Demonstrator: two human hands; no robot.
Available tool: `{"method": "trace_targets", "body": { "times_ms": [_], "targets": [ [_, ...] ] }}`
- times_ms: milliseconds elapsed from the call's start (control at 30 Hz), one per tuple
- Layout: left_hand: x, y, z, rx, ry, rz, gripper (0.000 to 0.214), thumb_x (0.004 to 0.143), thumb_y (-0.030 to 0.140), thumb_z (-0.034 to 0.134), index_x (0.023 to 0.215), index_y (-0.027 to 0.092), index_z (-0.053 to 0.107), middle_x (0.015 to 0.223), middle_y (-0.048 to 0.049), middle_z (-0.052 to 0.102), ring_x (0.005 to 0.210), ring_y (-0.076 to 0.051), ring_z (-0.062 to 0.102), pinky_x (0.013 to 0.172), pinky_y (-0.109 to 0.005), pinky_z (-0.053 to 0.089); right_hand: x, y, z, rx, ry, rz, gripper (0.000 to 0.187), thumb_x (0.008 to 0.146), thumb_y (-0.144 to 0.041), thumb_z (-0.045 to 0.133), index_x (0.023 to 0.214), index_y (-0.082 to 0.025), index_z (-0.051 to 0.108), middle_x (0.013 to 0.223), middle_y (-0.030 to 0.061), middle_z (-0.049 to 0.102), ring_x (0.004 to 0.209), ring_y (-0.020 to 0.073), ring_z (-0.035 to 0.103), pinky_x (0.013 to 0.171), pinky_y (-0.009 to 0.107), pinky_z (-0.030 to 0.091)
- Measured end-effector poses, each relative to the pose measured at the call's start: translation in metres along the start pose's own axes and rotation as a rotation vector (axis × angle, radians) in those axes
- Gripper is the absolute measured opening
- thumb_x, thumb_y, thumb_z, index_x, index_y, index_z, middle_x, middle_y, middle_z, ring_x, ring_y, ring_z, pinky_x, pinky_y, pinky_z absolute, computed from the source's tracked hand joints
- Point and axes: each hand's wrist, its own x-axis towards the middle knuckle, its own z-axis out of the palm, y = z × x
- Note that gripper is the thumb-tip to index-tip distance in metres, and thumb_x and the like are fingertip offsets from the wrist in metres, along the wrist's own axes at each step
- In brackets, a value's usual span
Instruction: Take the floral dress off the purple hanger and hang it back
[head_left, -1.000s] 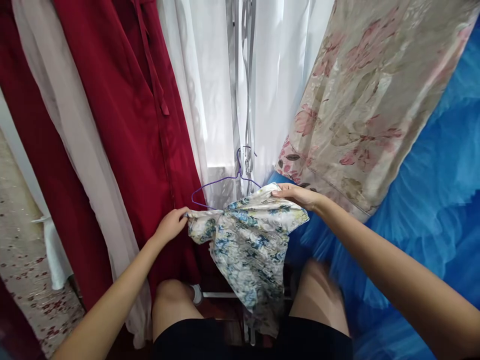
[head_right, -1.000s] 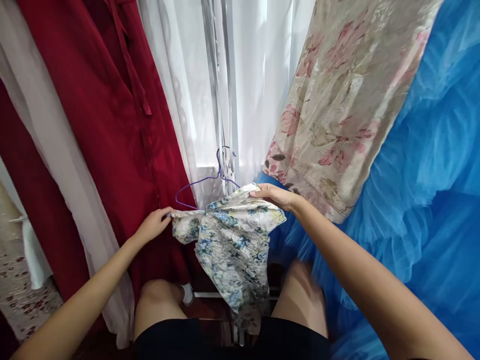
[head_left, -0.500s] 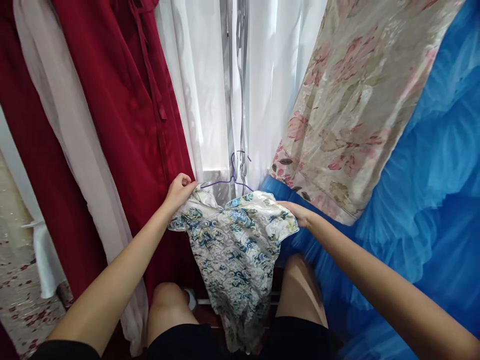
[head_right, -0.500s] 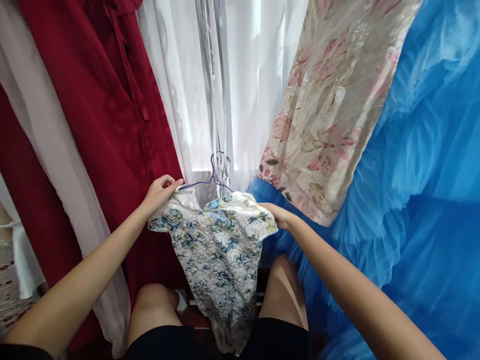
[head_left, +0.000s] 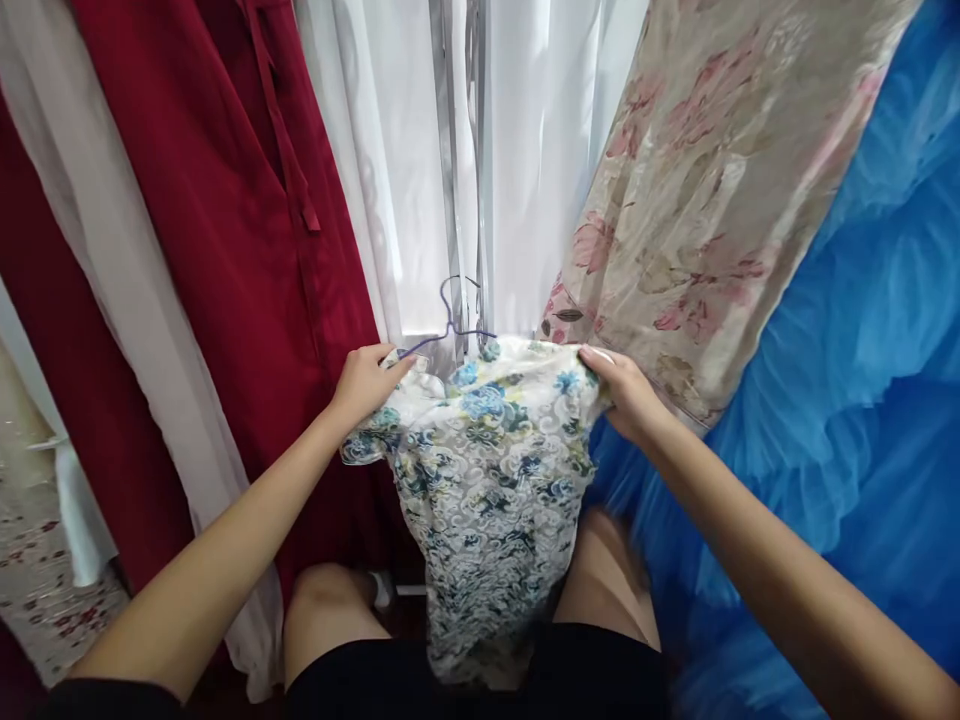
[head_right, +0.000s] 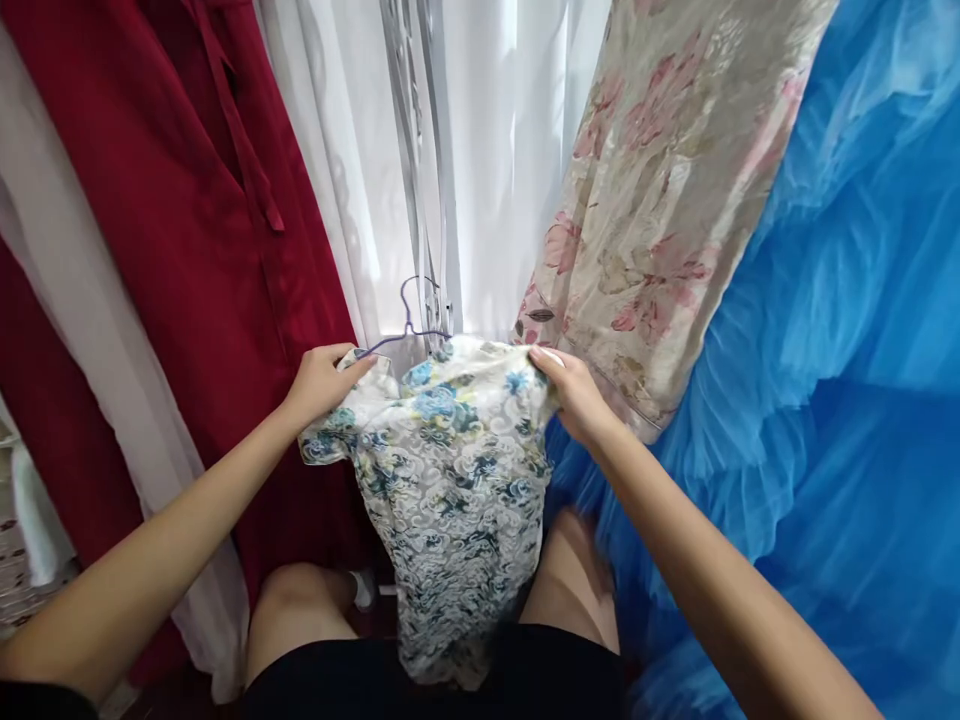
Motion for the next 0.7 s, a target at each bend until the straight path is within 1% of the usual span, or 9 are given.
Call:
{"method": "trace_targets", "body": {
  "times_ms": [67, 100, 200, 267, 333, 433, 500, 600, 700],
  "targets": [
    [0.0, -0.008, 0.006, -0.011, 0.064, -0.026, 0.044, 0.085, 0.047, 0.064, 0.058, 0.017, 0.048, 0.056, 0.0037, 0.038, 0.056, -0.01, 0.036, 0.053, -0.026, 0.022, -0.018, -0.018, 0.032, -0.059, -0.121, -0.085, 0.038, 0.085, -0.056, 0.07, 0.091, -0.018, 0.072, 0.085, 0.0029, 0.073, 0.077, 0.0187, 0.066, 0.069, 0.027, 0.052],
    [-0.003, -0.012, 0.01, -0.047, 0.106, -0.061, 0.046, 0.086, 0.047, 0.063, 0.056, 0.017, 0.045, 0.054, 0.0037, 0.037, 0.054, -0.01, 0.034, 0.053, -0.026, 0.021, -0.033, -0.026, 0.047, -0.115, -0.266, -0.144, 0.039, 0.09, -0.056, 0.065, 0.093, -0.018, 0.071, 0.088, 0.0034, 0.072, 0.079, 0.018, 0.065, 0.072, 0.028, 0.053],
    [-0.026, -0.019, 0.019, -0.308, 0.29, -0.254, 0.052, 0.092, 0.051, 0.053, 0.053, 0.02, 0.037, 0.05, 0.0033, 0.035, 0.049, -0.01, 0.032, 0.05, -0.027, 0.023, -0.087, -0.043, 0.084, -0.297, -0.937, -0.27, 0.041, 0.097, -0.049, 0.06, 0.123, -0.019, 0.066, 0.115, 0.0077, 0.071, 0.101, 0.0196, 0.066, 0.091, 0.032, 0.053],
    [-0.043, -0.015, 0.023, -0.571, 0.391, -0.361, 0.054, 0.094, 0.052, 0.045, 0.052, 0.021, 0.032, 0.05, 0.0022, 0.036, 0.048, -0.011, 0.035, 0.049, -0.026, 0.028, -0.11, -0.044, 0.092, -0.429, -1.072, -0.34, 0.05, 0.094, -0.045, 0.066, 0.135, -0.019, 0.06, 0.125, 0.011, 0.068, 0.113, 0.0227, 0.064, 0.101, 0.035, 0.049],
    [-0.055, -0.005, 0.026, -0.829, 0.348, -0.399, 0.055, 0.094, 0.051, 0.042, 0.051, 0.021, 0.027, 0.05, 0.0016, 0.034, 0.048, -0.01, 0.034, 0.05, -0.026, 0.032, -0.113, -0.034, 0.088, -0.551, -1.022, -0.406, 0.051, 0.094, -0.043, 0.066, 0.137, -0.018, 0.058, 0.129, 0.0136, 0.066, 0.12, 0.0251, 0.062, 0.106, 0.039, 0.046],
    [-0.062, 0.028, 0.029, -1.075, 0.046, -0.426, 0.059, 0.094, 0.053, 0.042, 0.051, 0.02, 0.018, 0.051, 0.0024, 0.025, 0.045, -0.009, 0.025, 0.051, -0.027, 0.036, -0.086, -0.004, 0.071, -0.626, -0.758, -0.413, 0.048, 0.097, -0.042, 0.061, 0.14, -0.02, 0.055, 0.138, 0.0146, 0.06, 0.129, 0.0271, 0.055, 0.112, 0.045, 0.041],
    [-0.066, 0.057, 0.032, -1.124, -0.145, -0.448, 0.06, 0.095, 0.056, 0.04, 0.052, 0.021, 0.017, 0.053, 0.0027, 0.024, 0.045, -0.008, 0.023, 0.052, -0.029, 0.039, -0.066, 0.017, 0.062, -0.588, -0.566, -0.315, 0.05, 0.095, -0.045, 0.063, 0.138, -0.021, 0.056, 0.14, 0.0132, 0.059, 0.13, 0.0281, 0.054, 0.111, 0.045, 0.041],
    [-0.076, 0.094, 0.034, -1.162, -0.294, -0.432, 0.055, 0.095, 0.062, 0.043, 0.061, 0.021, 0.033, 0.061, 0.0006, 0.041, 0.05, -0.01, 0.04, 0.06, -0.033, 0.048, -0.06, 0.038, 0.053, -0.383, -0.534, 0.002, 0.041, 0.093, -0.056, 0.06, 0.104, -0.018, 0.07, 0.101, 0.0077, 0.072, 0.093, 0.0229, 0.067, 0.081, 0.034, 0.054],
    [-0.09, 0.104, 0.035, -1.276, -0.289, -0.364, 0.04, 0.083, 0.058, 0.068, 0.093, 0.022, 0.056, 0.09, -0.0055, 0.065, 0.079, -0.021, 0.065, 0.078, -0.039, 0.056, -0.08, 0.04, 0.038, -0.14, -0.442, 0.235, 0.048, 0.088, -0.062, 0.064, 0.071, -0.018, 0.063, 0.062, 0.0001, 0.061, 0.052, 0.0125, 0.052, 0.05, 0.024, 0.041]
  ]
}}
